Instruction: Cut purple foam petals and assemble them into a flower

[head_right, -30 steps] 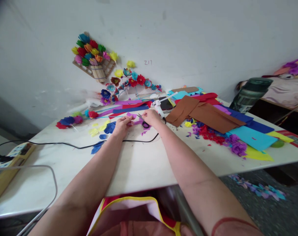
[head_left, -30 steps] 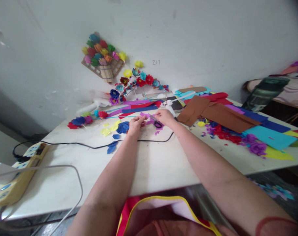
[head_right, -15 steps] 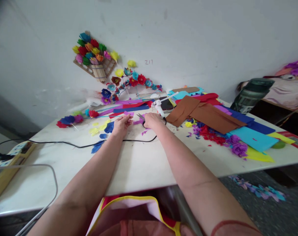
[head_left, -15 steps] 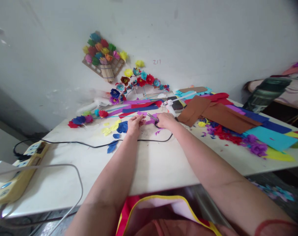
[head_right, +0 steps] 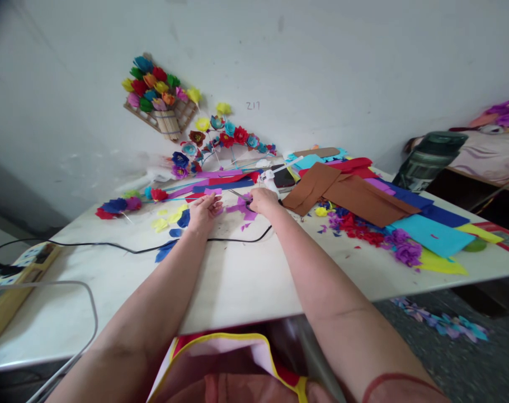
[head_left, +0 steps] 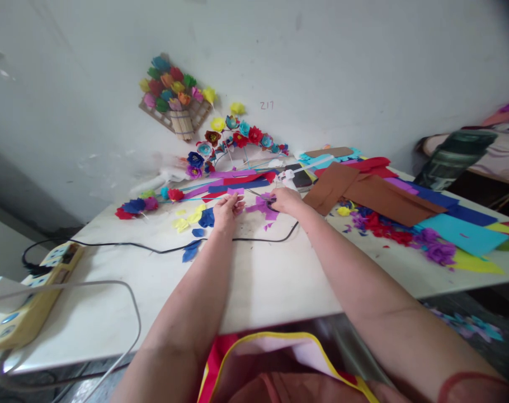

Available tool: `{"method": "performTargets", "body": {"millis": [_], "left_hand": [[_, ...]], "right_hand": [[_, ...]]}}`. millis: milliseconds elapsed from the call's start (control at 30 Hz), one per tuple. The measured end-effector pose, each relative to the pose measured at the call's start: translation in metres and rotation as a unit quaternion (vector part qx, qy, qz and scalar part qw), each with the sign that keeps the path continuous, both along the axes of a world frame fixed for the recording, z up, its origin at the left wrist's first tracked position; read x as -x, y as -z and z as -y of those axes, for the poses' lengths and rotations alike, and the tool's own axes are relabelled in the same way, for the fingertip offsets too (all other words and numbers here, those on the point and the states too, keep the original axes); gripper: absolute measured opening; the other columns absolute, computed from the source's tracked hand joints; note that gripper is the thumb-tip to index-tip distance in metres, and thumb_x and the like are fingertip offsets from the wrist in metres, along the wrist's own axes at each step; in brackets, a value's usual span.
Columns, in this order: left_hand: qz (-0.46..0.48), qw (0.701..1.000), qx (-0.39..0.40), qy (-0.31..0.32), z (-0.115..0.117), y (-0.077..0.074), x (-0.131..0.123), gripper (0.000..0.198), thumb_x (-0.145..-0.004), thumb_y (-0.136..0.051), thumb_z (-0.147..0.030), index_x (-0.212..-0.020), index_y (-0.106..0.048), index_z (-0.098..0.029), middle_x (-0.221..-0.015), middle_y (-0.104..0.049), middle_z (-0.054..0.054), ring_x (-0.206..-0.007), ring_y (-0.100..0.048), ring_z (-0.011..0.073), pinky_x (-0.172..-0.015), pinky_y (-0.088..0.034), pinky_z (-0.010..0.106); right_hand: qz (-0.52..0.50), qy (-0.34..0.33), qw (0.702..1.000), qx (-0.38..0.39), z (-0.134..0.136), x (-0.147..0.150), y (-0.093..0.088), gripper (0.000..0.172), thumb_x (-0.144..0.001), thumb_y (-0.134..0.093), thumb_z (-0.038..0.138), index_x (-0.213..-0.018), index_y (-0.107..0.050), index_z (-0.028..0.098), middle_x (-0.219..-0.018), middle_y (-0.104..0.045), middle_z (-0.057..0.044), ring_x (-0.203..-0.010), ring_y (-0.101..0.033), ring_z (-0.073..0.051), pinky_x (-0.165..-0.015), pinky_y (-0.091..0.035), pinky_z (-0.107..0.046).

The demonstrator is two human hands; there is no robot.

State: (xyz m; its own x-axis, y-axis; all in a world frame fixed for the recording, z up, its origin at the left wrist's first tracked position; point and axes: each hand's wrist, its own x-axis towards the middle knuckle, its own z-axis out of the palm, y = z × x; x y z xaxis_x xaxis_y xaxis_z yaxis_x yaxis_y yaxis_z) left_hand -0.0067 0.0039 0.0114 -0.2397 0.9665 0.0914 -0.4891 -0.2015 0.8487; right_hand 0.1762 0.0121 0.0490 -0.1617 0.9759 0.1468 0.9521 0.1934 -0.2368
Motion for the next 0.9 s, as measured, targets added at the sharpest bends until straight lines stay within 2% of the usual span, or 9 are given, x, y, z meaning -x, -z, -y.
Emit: {"method": "performTargets", "body": {"millis": [100,167,267,367,433,533,700,900], "left_hand": [[-0.004,1.0,-0.002,0.016,0.0,0.001,0.0,0.031,-0.06,-0.083,-0.029,-0.066,-0.058,-0.013,-0.071,-0.069,0.005,-0.055,-0.063,0.0096,-0.056,-0.05,0.021],[-0.008,1.0,0.0,0.027,0.0,0.002,0.0,0.03,-0.061,-0.083,-0.028,-0.066,-0.058,-0.013,-0.073,-0.07,0.006,-0.058,-0.064,0.0104,-0.059,-0.051,0.022],[-0.015,0.999,0.005,0.036,-0.001,0.003,0.0,0.027,-0.063,-0.082,-0.027,-0.067,-0.06,-0.012,-0.074,-0.07,0.006,-0.06,-0.065,0.0112,-0.062,-0.052,0.024],[-0.017,0.999,0.007,0.041,-0.001,0.003,0.0,0.025,-0.065,-0.081,-0.025,-0.068,-0.061,-0.012,-0.075,-0.07,0.007,-0.062,-0.066,0.0122,-0.063,-0.053,0.024],[-0.015,0.999,0.004,0.047,-0.001,0.004,0.0,0.024,-0.064,-0.081,-0.024,-0.067,-0.06,-0.012,-0.075,-0.07,0.007,-0.064,-0.067,0.013,-0.065,-0.054,0.025],[-0.011,0.999,0.002,0.052,0.0,0.005,0.0,0.024,-0.063,-0.081,-0.023,-0.066,-0.06,-0.013,-0.075,-0.071,0.007,-0.065,-0.067,0.0139,-0.068,-0.055,0.026],[-0.006,0.999,0.006,0.049,-0.001,0.005,0.001,0.021,-0.064,-0.079,-0.021,-0.067,-0.06,-0.013,-0.075,-0.07,0.007,-0.069,-0.068,0.0156,-0.077,-0.056,0.032],[0.029,0.998,0.013,0.05,-0.001,0.003,-0.001,0.022,-0.064,-0.078,-0.015,-0.063,-0.056,-0.014,-0.072,-0.07,0.005,-0.075,-0.071,0.0189,-0.076,-0.056,0.03]], "right_hand": [[-0.056,-0.001,0.998,-0.007,-0.007,-0.001,0.004,0.037,-0.074,-0.068,0.029,-0.11,-0.072,0.022,-0.11,-0.071,-0.009,-0.098,-0.066,-0.025,-0.075,-0.048,-0.027],[-0.111,-0.007,0.994,0.012,-0.012,-0.001,0.008,0.036,-0.073,-0.07,0.027,-0.109,-0.073,0.021,-0.097,-0.073,-0.007,-0.08,-0.068,-0.02,-0.065,-0.048,-0.024],[-0.222,-0.019,0.973,0.063,-0.019,0.0,0.013,0.032,-0.074,-0.07,0.021,-0.105,-0.073,0.017,-0.069,-0.069,-0.002,-0.053,-0.06,-0.014,-0.049,-0.043,-0.022],[-0.335,-0.04,0.936,0.097,-0.016,0.001,0.011,0.014,-0.072,-0.073,0.018,-0.085,-0.073,0.013,-0.053,-0.058,0.002,-0.043,-0.05,-0.009,-0.043,-0.039,-0.019],[-0.383,-0.04,0.916,0.109,-0.01,0.002,0.006,0.013,-0.07,-0.077,0.022,-0.074,-0.069,0.012,-0.049,-0.053,0.004,-0.04,-0.044,-0.006,-0.039,-0.034,-0.017],[-0.413,-0.042,0.898,0.146,0.0,0.0,-0.002,0.025,-0.073,-0.078,0.032,-0.07,-0.064,0.012,-0.048,-0.052,0.004,-0.036,-0.041,-0.004,-0.032,-0.026,-0.016],[-0.457,-0.108,0.857,0.215,0.003,-0.007,-0.004,0.037,-0.077,-0.072,0.048,-0.072,-0.058,0.014,-0.057,-0.06,0.0,-0.042,-0.054,-0.007,-0.032,-0.033,-0.016],[-0.437,-0.15,0.85,0.254,0.0,-0.011,0.001,0.035,-0.082,-0.067,0.047,-0.077,-0.057,0.014,-0.059,-0.06,-0.001,-0.042,-0.057,-0.009,-0.031,-0.033,-0.016]]}}
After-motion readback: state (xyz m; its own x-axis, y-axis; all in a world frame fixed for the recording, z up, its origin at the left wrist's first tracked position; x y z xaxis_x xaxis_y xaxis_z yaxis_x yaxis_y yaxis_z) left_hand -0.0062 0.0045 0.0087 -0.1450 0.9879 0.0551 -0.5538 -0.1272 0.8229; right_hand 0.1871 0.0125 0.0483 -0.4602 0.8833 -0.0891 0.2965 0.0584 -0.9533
